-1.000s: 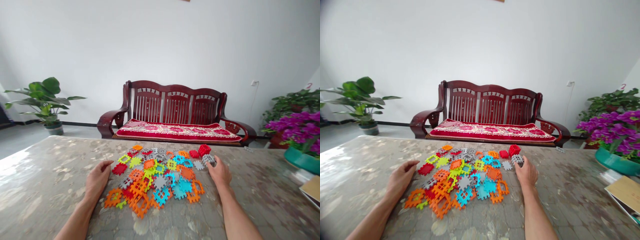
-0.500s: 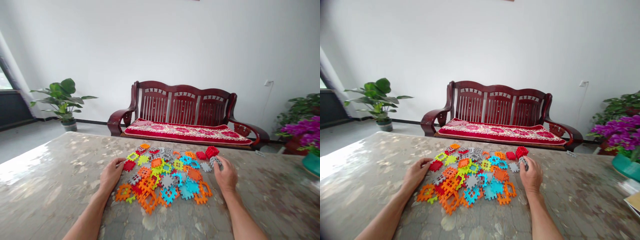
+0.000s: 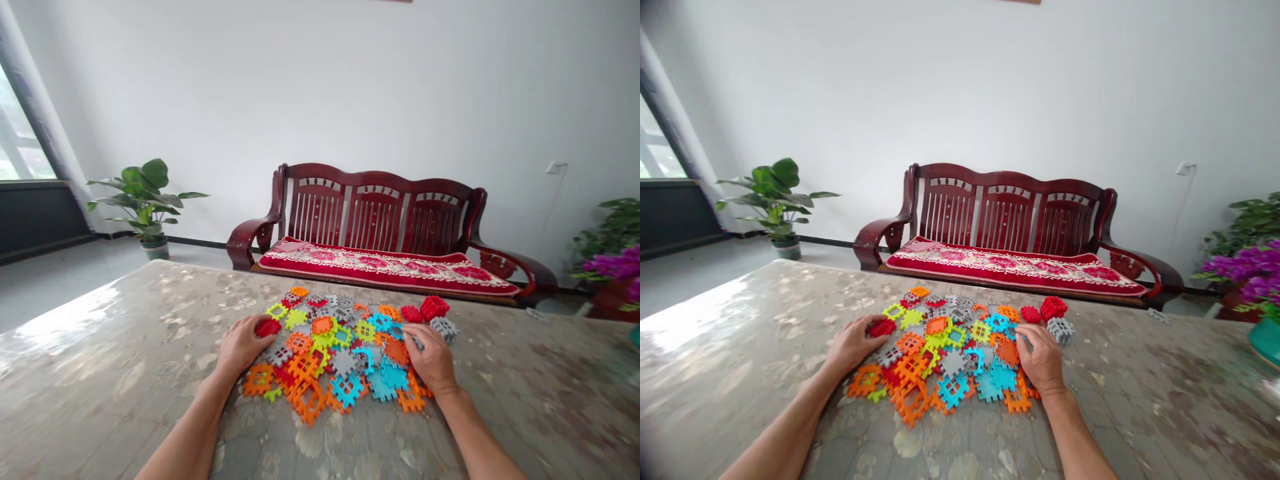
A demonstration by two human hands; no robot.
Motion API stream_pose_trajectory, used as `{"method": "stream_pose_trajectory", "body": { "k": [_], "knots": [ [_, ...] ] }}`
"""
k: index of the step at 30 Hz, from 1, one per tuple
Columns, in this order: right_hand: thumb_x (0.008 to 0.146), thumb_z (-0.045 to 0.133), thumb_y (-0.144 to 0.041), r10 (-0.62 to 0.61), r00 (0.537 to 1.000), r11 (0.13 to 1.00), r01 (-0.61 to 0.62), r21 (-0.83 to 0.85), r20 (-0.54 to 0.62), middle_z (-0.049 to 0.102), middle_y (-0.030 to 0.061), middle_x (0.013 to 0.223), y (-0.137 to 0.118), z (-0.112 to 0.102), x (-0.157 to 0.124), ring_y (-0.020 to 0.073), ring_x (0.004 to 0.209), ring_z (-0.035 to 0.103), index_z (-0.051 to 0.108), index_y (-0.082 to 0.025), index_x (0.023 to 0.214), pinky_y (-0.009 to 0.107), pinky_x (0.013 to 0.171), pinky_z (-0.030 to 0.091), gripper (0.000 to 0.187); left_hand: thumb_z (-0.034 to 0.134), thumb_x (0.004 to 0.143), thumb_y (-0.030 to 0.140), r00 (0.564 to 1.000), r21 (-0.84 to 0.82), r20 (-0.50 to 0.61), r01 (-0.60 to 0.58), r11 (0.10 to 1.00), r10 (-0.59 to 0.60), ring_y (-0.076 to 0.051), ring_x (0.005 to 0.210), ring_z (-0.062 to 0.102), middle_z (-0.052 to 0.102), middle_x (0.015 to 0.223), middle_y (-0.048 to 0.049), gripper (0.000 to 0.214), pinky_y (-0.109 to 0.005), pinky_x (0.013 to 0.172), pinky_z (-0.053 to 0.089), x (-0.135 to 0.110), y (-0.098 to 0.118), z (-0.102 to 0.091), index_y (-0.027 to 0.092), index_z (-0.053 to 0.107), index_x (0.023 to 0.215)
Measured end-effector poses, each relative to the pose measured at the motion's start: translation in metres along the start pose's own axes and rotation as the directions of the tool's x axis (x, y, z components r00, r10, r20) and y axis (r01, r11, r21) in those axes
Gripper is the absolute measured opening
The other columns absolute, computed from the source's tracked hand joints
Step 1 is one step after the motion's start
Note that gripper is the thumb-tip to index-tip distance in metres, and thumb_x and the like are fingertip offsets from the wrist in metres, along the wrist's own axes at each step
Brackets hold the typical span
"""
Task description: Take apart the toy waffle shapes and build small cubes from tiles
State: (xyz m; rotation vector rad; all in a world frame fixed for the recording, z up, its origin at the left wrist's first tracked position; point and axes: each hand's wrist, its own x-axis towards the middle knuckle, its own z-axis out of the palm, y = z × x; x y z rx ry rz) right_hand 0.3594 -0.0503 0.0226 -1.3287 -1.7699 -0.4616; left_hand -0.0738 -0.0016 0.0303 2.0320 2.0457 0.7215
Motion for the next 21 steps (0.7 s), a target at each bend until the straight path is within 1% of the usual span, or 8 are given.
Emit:
{"method": "stream_pose_trajectory", "body": {
  "k": [6, 9, 13, 16, 18, 21],
  "knots": [
    [0.090, 0.052, -0.032, 0.066, 0.998, 0.998, -0.066, -0.001, 0.012, 0.074, 0.0060, 0.092, 0.0046, -0.0004, -0.0023, 0.0208, 0.088, 0.067, 0.071, -0.022, 0.087, 0.036, 0.087, 0.050, 0.021, 0.063, 0.076, 0.042, 1.000, -0.043, -0.005, 0.023, 0.999, -0.023, -0.028, 0.111, 0.061, 0.070, 0.119, -0.0080, 0.051, -0.037, 0.094, 0.045, -0.0005, 0.0010, 0.0006, 0.023, 0.062, 0.123],
    [0.090, 0.051, -0.033, 0.085, 0.996, 0.996, -0.085, 0.000, 0.025, 0.074, 0.0068, 0.092, 0.0041, -0.0005, -0.0023, 0.0213, 0.088, 0.067, 0.071, -0.022, 0.087, 0.037, 0.087, 0.050, 0.024, 0.061, 0.077, 0.047, 1.000, -0.079, -0.014, 0.019, 0.997, -0.021, -0.027, 0.109, 0.063, 0.071, 0.116, -0.0080, 0.052, -0.035, 0.093, 0.046, -0.0003, 0.0011, 0.0015, 0.023, 0.061, 0.124],
    [0.090, 0.051, -0.034, 0.096, 0.995, 0.995, -0.096, -0.002, 0.018, 0.074, 0.0067, 0.091, 0.0051, 0.0000, -0.0026, 0.0210, 0.087, 0.067, 0.071, -0.022, 0.086, 0.037, 0.087, 0.050, 0.024, 0.059, 0.078, 0.053, 0.999, -0.114, -0.021, 0.041, 0.993, -0.043, -0.026, 0.105, 0.065, 0.073, 0.113, -0.0063, 0.050, -0.032, 0.086, 0.047, -0.0012, 0.0041, 0.0002, 0.025, 0.064, 0.118],
    [0.090, 0.051, -0.033, 0.103, 0.995, 0.995, -0.103, 0.008, 0.009, 0.074, 0.0062, 0.090, 0.0063, 0.0004, -0.0029, 0.0207, 0.086, 0.067, 0.071, -0.021, 0.086, 0.036, 0.086, 0.050, 0.024, 0.054, 0.081, 0.055, 0.999, -0.126, 0.007, 0.048, 0.991, -0.048, -0.024, 0.100, 0.067, 0.074, 0.107, -0.0036, 0.042, -0.029, 0.080, 0.047, -0.0022, 0.0079, -0.0031, 0.027, 0.068, 0.110],
    [0.090, 0.051, -0.034, 0.111, 0.994, 0.994, -0.111, 0.015, 0.004, 0.074, 0.0060, 0.090, 0.0067, 0.0007, -0.0031, 0.0206, 0.086, 0.067, 0.071, -0.022, 0.086, 0.036, 0.086, 0.050, 0.024, 0.048, 0.086, 0.053, 0.999, -0.119, 0.024, 0.051, 0.992, -0.048, -0.024, 0.098, 0.067, 0.075, 0.104, -0.0022, 0.038, -0.028, 0.078, 0.045, -0.0025, 0.0095, -0.0053, 0.029, 0.071, 0.104],
    [0.090, 0.051, -0.033, 0.121, 0.993, 0.992, -0.121, 0.024, 0.009, 0.074, 0.0058, 0.090, 0.0068, 0.0010, -0.0034, 0.0202, 0.086, 0.067, 0.071, -0.022, 0.086, 0.035, 0.085, 0.050, 0.023, 0.036, 0.092, 0.052, 0.997, -0.094, 0.028, 0.076, 0.993, -0.074, -0.025, 0.094, 0.068, 0.076, 0.099, -0.0031, 0.043, -0.027, 0.072, 0.044, -0.0019, 0.0092, -0.0070, 0.029, 0.071, 0.101]
  ]
}}
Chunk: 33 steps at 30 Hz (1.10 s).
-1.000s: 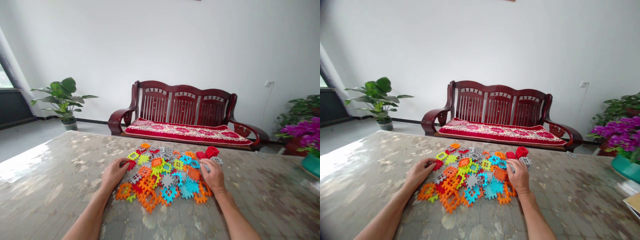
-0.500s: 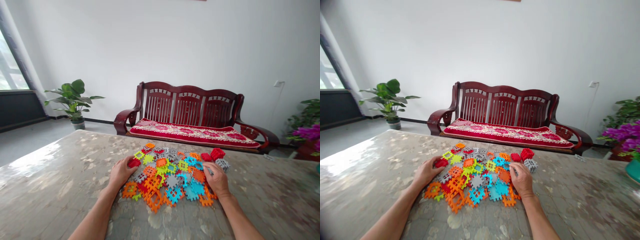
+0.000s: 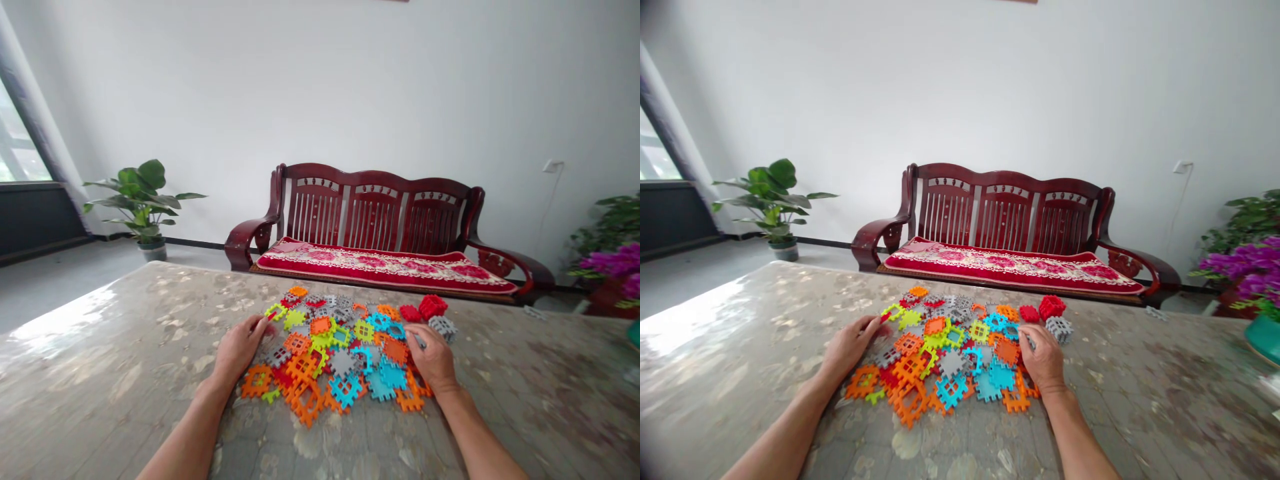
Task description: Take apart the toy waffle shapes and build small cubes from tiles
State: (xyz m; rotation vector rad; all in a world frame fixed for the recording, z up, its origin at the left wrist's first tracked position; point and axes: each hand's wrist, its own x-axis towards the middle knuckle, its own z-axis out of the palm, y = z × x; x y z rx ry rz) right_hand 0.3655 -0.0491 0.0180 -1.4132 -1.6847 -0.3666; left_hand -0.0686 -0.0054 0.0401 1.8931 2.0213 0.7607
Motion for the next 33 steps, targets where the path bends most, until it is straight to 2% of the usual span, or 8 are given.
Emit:
{"method": "stream_pose_trajectory", "body": {
  "k": [4, 12, 16, 19, 22, 26, 30, 33],
  "knots": [
    [0.090, 0.051, -0.033, 0.013, 1.000, 1.000, -0.013, 0.008, 0.000, 0.074, 0.0060, 0.090, -0.001, 0.000, 0.000, 0.0200, 0.086, 0.067, 0.071, -0.021, 0.085, 0.034, 0.085, 0.050, 0.023, 0.033, 0.093, 0.052, 0.999, 0.011, -0.035, 0.035, 0.999, -0.035, -0.025, 0.091, 0.068, 0.076, 0.094, -0.0048, 0.046, -0.026, 0.068, 0.043, 0.001, -0.004, 0.000, 0.027, 0.071, 0.101],
    [0.090, 0.048, -0.038, 0.087, 0.996, 0.996, -0.088, 0.022, 0.023, 0.074, 0.0072, 0.090, -0.001, -0.001, 0.000, 0.0215, 0.086, 0.068, 0.070, -0.022, 0.085, 0.036, 0.084, 0.051, 0.028, 0.041, 0.090, 0.049, 0.991, -0.050, -0.109, 0.078, 0.996, -0.083, -0.024, 0.091, 0.068, 0.077, 0.096, -0.0054, 0.041, -0.026, 0.070, 0.046, 0.003, -0.008, 0.002, 0.024, 0.071, 0.104],
    [0.090, 0.048, -0.037, 0.083, 0.996, 0.996, -0.083, 0.015, 0.026, 0.074, 0.0066, 0.090, -0.002, -0.001, 0.001, 0.0208, 0.085, 0.068, 0.071, -0.022, 0.086, 0.035, 0.083, 0.052, 0.028, 0.045, 0.087, 0.046, 0.991, -0.210, -0.123, 0.035, 0.977, -0.062, -0.022, 0.088, 0.068, 0.077, 0.095, -0.0032, 0.039, -0.026, 0.075, 0.049, 0.006, -0.006, 0.006, 0.023, 0.072, 0.103],
    [0.090, 0.048, -0.037, 0.073, 0.997, 0.997, -0.073, 0.011, 0.030, 0.074, 0.0058, 0.090, -0.002, 0.000, 0.001, 0.0202, 0.085, 0.068, 0.071, -0.023, 0.086, 0.034, 0.083, 0.052, 0.027, 0.048, 0.082, 0.047, 0.995, -0.404, -0.093, -0.001, 0.915, -0.040, -0.021, 0.084, 0.067, 0.077, 0.093, -0.0034, 0.044, -0.028, 0.075, 0.051, 0.006, -0.001, 0.010, 0.019, 0.072, 0.107],
    [0.091, 0.048, -0.037, 0.063, 0.998, 0.998, -0.063, 0.009, 0.031, 0.074, 0.0059, 0.090, -0.001, 0.000, 0.001, 0.0204, 0.085, 0.068, 0.071, -0.022, 0.087, 0.034, 0.083, 0.052, 0.027, 0.052, 0.079, 0.050, 1.000, -0.557, 0.001, -0.001, 0.831, 0.002, -0.018, 0.065, 0.062, 0.073, 0.079, -0.0032, 0.057, -0.026, 0.058, 0.048, 0.004, 0.007, 0.012, 0.013, 0.066, 0.121],
    [0.091, 0.048, -0.036, 0.061, 0.998, 0.998, -0.061, 0.001, 0.025, 0.074, 0.0059, 0.090, -0.001, 0.001, 0.001, 0.0204, 0.086, 0.068, 0.071, -0.022, 0.086, 0.035, 0.084, 0.052, 0.027, 0.055, 0.078, 0.053, 0.984, -0.639, 0.121, -0.026, 0.769, 0.133, -0.012, 0.054, 0.051, 0.062, 0.065, 0.0016, 0.070, -0.023, 0.049, 0.038, -0.003, 0.020, 0.012, 0.011, 0.056, 0.134],
    [0.090, 0.048, -0.036, 0.061, 0.998, 0.998, -0.061, 0.005, 0.023, 0.074, 0.0060, 0.090, -0.002, 0.002, 0.001, 0.0205, 0.085, 0.068, 0.071, -0.022, 0.086, 0.035, 0.084, 0.052, 0.027, 0.058, 0.077, 0.053, 0.945, -0.641, 0.204, -0.070, 0.764, 0.257, -0.014, 0.069, 0.059, 0.069, 0.080, -0.0013, 0.066, -0.024, 0.059, 0.045, -0.008, 0.032, 0.013, 0.015, 0.059, 0.131],
    [0.090, 0.049, -0.036, 0.062, 0.998, 0.998, -0.062, -0.001, 0.016, 0.074, 0.0058, 0.090, -0.002, 0.002, 0.000, 0.0206, 0.085, 0.068, 0.071, -0.023, 0.086, 0.035, 0.084, 0.051, 0.026, 0.059, 0.075, 0.056, 0.960, -0.624, 0.170, -0.069, 0.778, 0.222, -0.017, 0.077, 0.064, 0.073, 0.102, -0.0066, 0.065, -0.026, 0.065, 0.050, -0.005, 0.032, 0.015, 0.016, 0.062, 0.127]
  ]
}}
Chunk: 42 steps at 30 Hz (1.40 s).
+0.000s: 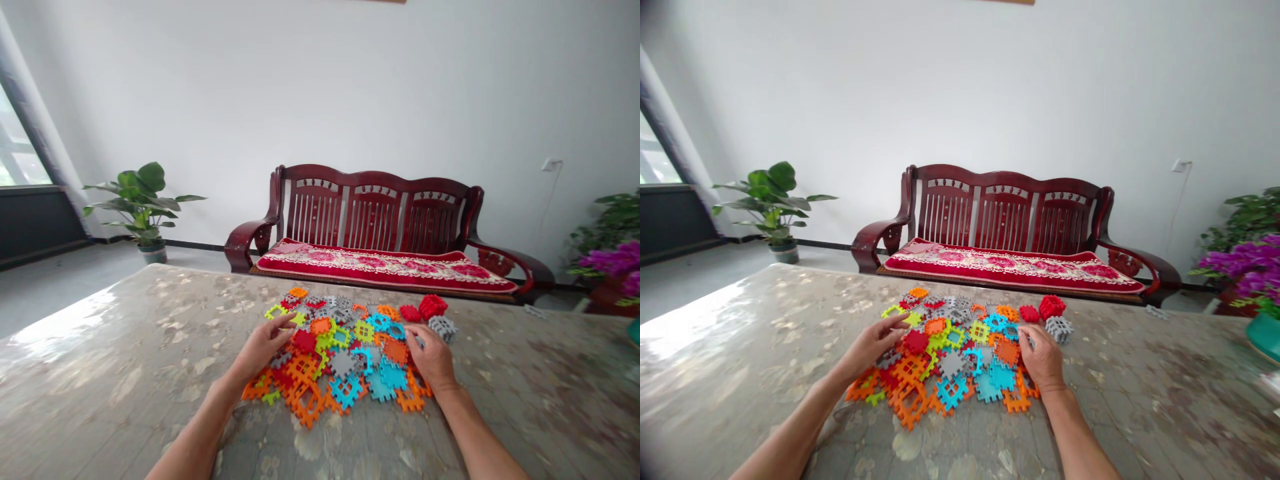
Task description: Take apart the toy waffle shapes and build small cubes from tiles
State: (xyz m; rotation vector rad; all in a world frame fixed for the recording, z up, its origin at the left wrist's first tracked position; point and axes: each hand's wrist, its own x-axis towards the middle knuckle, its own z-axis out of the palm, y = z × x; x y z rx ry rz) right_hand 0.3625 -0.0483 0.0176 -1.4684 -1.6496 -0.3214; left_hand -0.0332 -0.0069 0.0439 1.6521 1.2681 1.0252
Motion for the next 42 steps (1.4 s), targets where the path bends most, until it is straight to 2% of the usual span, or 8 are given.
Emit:
{"method": "stream_pose_trajectory", "body": {
  "k": [6, 10, 14, 20, 25, 29, 38, 42],
  "knots": [
    [0.091, 0.050, -0.033, -0.049, 0.999, 0.999, 0.049, 0.020, 0.003, 0.074, 0.0056, 0.091, -0.008, -0.002, 0.003, 0.0202, 0.087, 0.067, 0.071, -0.022, 0.087, 0.035, 0.085, 0.051, 0.024, 0.040, 0.087, 0.053, 0.903, 0.101, -0.430, 0.041, 0.994, 0.007, -0.017, 0.074, 0.067, 0.074, 0.103, -0.0089, 0.055, -0.027, 0.067, 0.050, 0.005, -0.025, -0.024, 0.016, 0.064, 0.119],
    [0.089, 0.053, -0.032, -0.068, 0.996, 0.996, 0.065, 0.057, 0.058, 0.074, 0.0052, 0.094, -0.042, 0.000, 0.012, 0.0216, 0.091, 0.067, 0.071, -0.024, 0.090, 0.037, 0.087, 0.050, 0.020, 0.045, 0.087, 0.043, 0.906, 0.304, -0.417, 0.205, 0.930, -0.064, -0.020, 0.083, 0.070, 0.076, 0.099, -0.0055, 0.041, -0.027, 0.072, 0.050, 0.002, -0.034, -0.033, 0.022, 0.067, 0.115],
    [0.085, 0.058, -0.027, -0.082, 0.976, 0.989, 0.055, 0.138, 0.202, 0.073, 0.0048, 0.102, -0.098, 0.007, 0.017, 0.0232, 0.099, 0.063, 0.070, -0.026, 0.104, 0.038, 0.090, 0.049, 0.022, 0.050, 0.086, 0.038, 0.948, 0.530, -0.315, 0.209, 0.822, -0.038, -0.022, 0.093, 0.069, 0.076, 0.104, -0.0022, 0.030, -0.026, 0.075, 0.048, 0.000, -0.030, -0.031, 0.028, 0.072, 0.104],
    [0.075, 0.070, -0.028, -0.235, 0.843, 0.962, 0.132, 0.237, 0.485, 0.066, 0.0060, 0.119, -0.162, 0.030, 0.032, 0.0232, 0.114, 0.054, 0.060, -0.024, 0.126, 0.037, 0.101, 0.042, 0.052, 0.049, 0.087, 0.037, 0.961, 0.569, -0.273, 0.200, 0.798, -0.046, -0.022, 0.099, 0.067, 0.074, 0.111, -0.0022, 0.031, -0.027, 0.079, 0.048, 0.001, -0.028, -0.031, 0.028, 0.072, 0.105],
    [0.072, 0.071, -0.035, -0.282, 0.687, 0.959, 0.175, 0.225, 0.669, 0.058, 0.0109, 0.131, -0.180, 0.051, 0.046, 0.0273, 0.126, 0.045, 0.049, -0.021, 0.139, 0.040, 0.106, 0.036, 0.072, 0.047, 0.088, 0.033, 0.967, 0.594, -0.251, 0.192, 0.782, -0.047, -0.020, 0.100, 0.067, 0.074, 0.111, -0.0016, 0.031, -0.025, 0.081, 0.046, 0.001, -0.028, -0.031, 0.027, 0.071, 0.106],
    [0.070, 0.071, -0.038, -0.269, 0.614, 0.963, 0.178, 0.202, 0.742, 0.053, 0.0106, 0.138, -0.188, 0.060, 0.049, 0.0294, 0.130, 0.042, 0.045, -0.026, 0.141, 0.043, 0.107, 0.032, 0.076, 0.047, 0.088, 0.033, 0.966, 0.596, -0.255, 0.193, 0.779, -0.044, -0.019, 0.096, 0.067, 0.075, 0.108, -0.0004, 0.030, -0.024, 0.078, 0.046, 0.000, -0.027, -0.030, 0.028, 0.071, 0.105],
    [0.070, 0.070, -0.035, -0.286, 0.651, 0.958, 0.175, 0.228, 0.703, 0.062, 0.0116, 0.124, -0.194, 0.065, 0.047, 0.0278, 0.118, 0.049, 0.051, -0.018, 0.137, 0.041, 0.102, 0.037, 0.072, 0.046, 0.089, 0.034, 0.967, 0.601, -0.243, 0.210, 0.771, -0.074, -0.019, 0.101, 0.066, 0.073, 0.112, -0.0003, 0.031, -0.025, 0.080, 0.045, 0.000, -0.024, -0.030, 0.027, 0.070, 0.107],
    [0.067, 0.074, -0.031, -0.254, 0.732, 0.954, 0.083, 0.288, 0.632, 0.065, 0.0064, 0.120, -0.186, 0.059, 0.050, 0.0241, 0.115, 0.052, 0.047, -0.023, 0.139, 0.037, 0.100, 0.041, 0.078, 0.045, 0.089, 0.035, 0.966, 0.611, -0.248, 0.219, 0.761, -0.079, -0.020, 0.102, 0.066, 0.073, 0.114, 0.0003, 0.032, -0.025, 0.080, 0.046, 0.000, -0.027, -0.031, 0.029, 0.070, 0.107]
  ]
}}
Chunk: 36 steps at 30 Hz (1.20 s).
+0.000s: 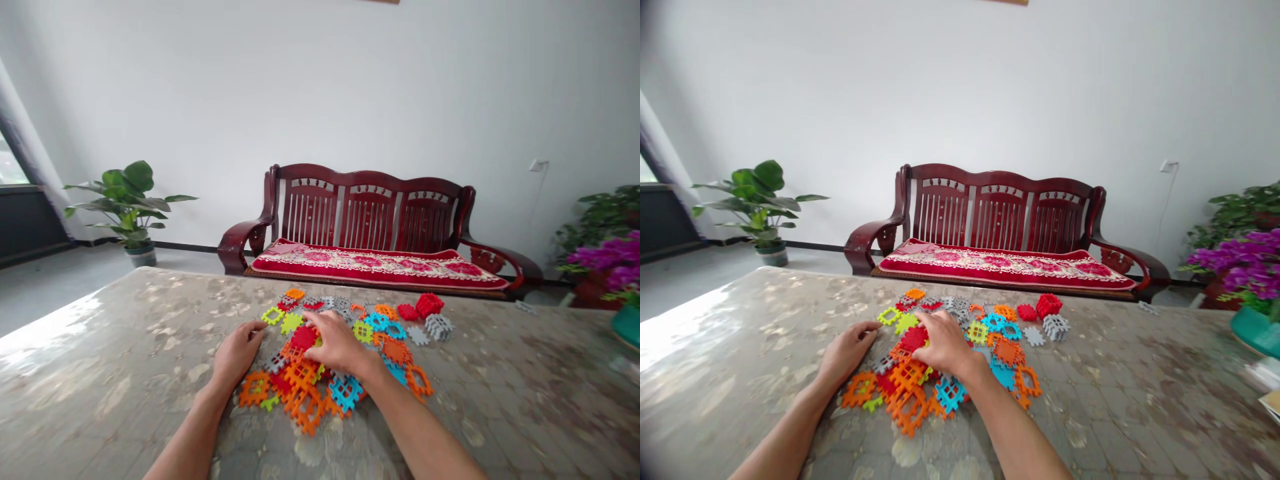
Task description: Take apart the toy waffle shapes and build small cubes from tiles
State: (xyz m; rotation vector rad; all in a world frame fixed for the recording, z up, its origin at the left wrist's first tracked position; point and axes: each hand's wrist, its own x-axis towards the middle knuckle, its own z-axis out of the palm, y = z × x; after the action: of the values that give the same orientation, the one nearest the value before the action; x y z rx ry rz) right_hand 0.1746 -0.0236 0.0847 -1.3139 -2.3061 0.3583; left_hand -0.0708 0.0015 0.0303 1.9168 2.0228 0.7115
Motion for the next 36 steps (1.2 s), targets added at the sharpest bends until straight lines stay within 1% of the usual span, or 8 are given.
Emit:
{"method": "stream_pose_trajectory", "body": {
  "k": [3, 7, 10, 13, 19, 27, 32, 36],
  "knots": [
    [0.069, 0.071, -0.024, 0.123, 0.979, 0.991, -0.113, 0.067, -0.165, 0.066, 0.0040, 0.121, 0.027, -0.018, -0.007, 0.0219, 0.114, 0.056, 0.049, -0.026, 0.138, 0.036, 0.101, 0.041, 0.073, 0.043, 0.089, 0.035, 1.000, 0.008, 0.002, -0.010, 1.000, 0.010, -0.021, 0.103, 0.066, 0.073, 0.115, -0.0003, 0.033, -0.026, 0.081, 0.046, 0.000, -0.001, 0.000, 0.028, 0.070, 0.108],
    [0.071, 0.066, -0.018, 0.332, 0.892, 0.940, -0.339, 0.032, -0.308, 0.063, 0.0066, 0.128, 0.095, -0.058, -0.025, 0.0231, 0.118, 0.057, 0.050, -0.024, 0.137, 0.039, 0.103, 0.042, 0.068, 0.042, 0.089, 0.035, 1.000, 0.019, 0.017, -0.004, 1.000, 0.004, -0.021, 0.104, 0.066, 0.071, 0.117, 0.0002, 0.033, -0.027, 0.081, 0.046, 0.000, 0.001, -0.001, 0.029, 0.069, 0.108],
    [0.071, 0.063, -0.015, 0.396, 0.845, 0.872, -0.469, -0.143, -0.358, 0.060, 0.0091, 0.133, 0.144, -0.088, -0.042, 0.0244, 0.122, 0.055, 0.050, -0.021, 0.136, 0.038, 0.105, 0.041, 0.067, 0.042, 0.089, 0.035, 1.000, 0.037, 0.018, 0.013, 0.999, -0.014, -0.021, 0.103, 0.066, 0.071, 0.119, 0.0007, 0.033, -0.026, 0.080, 0.046, 0.000, 0.003, -0.002, 0.030, 0.069, 0.108],
    [0.070, 0.059, -0.010, 0.401, 0.865, 0.793, -0.493, -0.358, -0.302, 0.061, 0.0107, 0.132, 0.172, -0.110, -0.055, 0.0262, 0.120, 0.056, 0.048, -0.019, 0.138, 0.039, 0.103, 0.041, 0.069, 0.042, 0.089, 0.037, 0.999, 0.046, 0.022, 0.032, 0.998, -0.033, -0.021, 0.102, 0.066, 0.072, 0.117, 0.0010, 0.033, -0.027, 0.079, 0.046, -0.001, 0.005, -0.003, 0.031, 0.070, 0.108],
    [0.070, 0.049, -0.003, 0.420, 0.901, 0.710, -0.404, -0.577, -0.114, 0.059, 0.0119, 0.133, 0.189, -0.127, -0.060, 0.0250, 0.120, 0.056, 0.043, -0.017, 0.143, 0.037, 0.101, 0.039, 0.075, 0.041, 0.089, 0.037, 1.000, 0.033, 0.019, 0.009, 0.999, -0.010, -0.021, 0.103, 0.066, 0.071, 0.117, 0.0003, 0.034, -0.028, 0.081, 0.045, 0.001, 0.000, 0.000, 0.030, 0.069, 0.107],
    [0.071, 0.049, -0.004, 0.376, 0.926, 0.757, -0.285, -0.588, 0.036, 0.056, 0.0116, 0.139, 0.205, -0.131, -0.058, 0.0220, 0.128, 0.051, 0.042, -0.020, 0.144, 0.043, 0.114, 0.023, 0.075, 0.043, 0.089, 0.037, 1.000, 0.017, 0.006, 0.011, 1.000, -0.011, -0.020, 0.099, 0.067, 0.072, 0.116, 0.0008, 0.033, -0.026, 0.077, 0.046, 0.002, -0.002, 0.001, 0.031, 0.070, 0.106],
    [0.069, 0.063, -0.019, 0.409, 0.911, 0.761, -0.310, -0.569, 0.052, 0.049, 0.0125, 0.145, 0.204, -0.125, -0.061, 0.0262, 0.134, 0.043, 0.042, -0.022, 0.144, 0.046, 0.116, 0.017, 0.078, 0.045, 0.088, 0.036, 1.000, 0.000, -0.017, -0.006, 1.000, 0.006, -0.020, 0.098, 0.067, 0.073, 0.113, 0.0010, 0.031, -0.025, 0.078, 0.046, 0.001, -0.002, 0.002, 0.031, 0.071, 0.104],
    [0.069, 0.062, -0.023, 0.422, 0.906, 0.757, -0.331, -0.563, 0.034, 0.050, 0.0110, 0.145, 0.204, -0.119, -0.061, 0.0268, 0.135, 0.042, 0.043, -0.024, 0.144, 0.048, 0.116, 0.017, 0.077, 0.047, 0.087, 0.035, 0.999, 0.006, -0.033, 0.001, 1.000, -0.001, -0.020, 0.097, 0.068, 0.074, 0.112, 0.0014, 0.030, -0.025, 0.076, 0.047, 0.001, -0.003, 0.002, 0.031, 0.072, 0.104]
  ]
}}
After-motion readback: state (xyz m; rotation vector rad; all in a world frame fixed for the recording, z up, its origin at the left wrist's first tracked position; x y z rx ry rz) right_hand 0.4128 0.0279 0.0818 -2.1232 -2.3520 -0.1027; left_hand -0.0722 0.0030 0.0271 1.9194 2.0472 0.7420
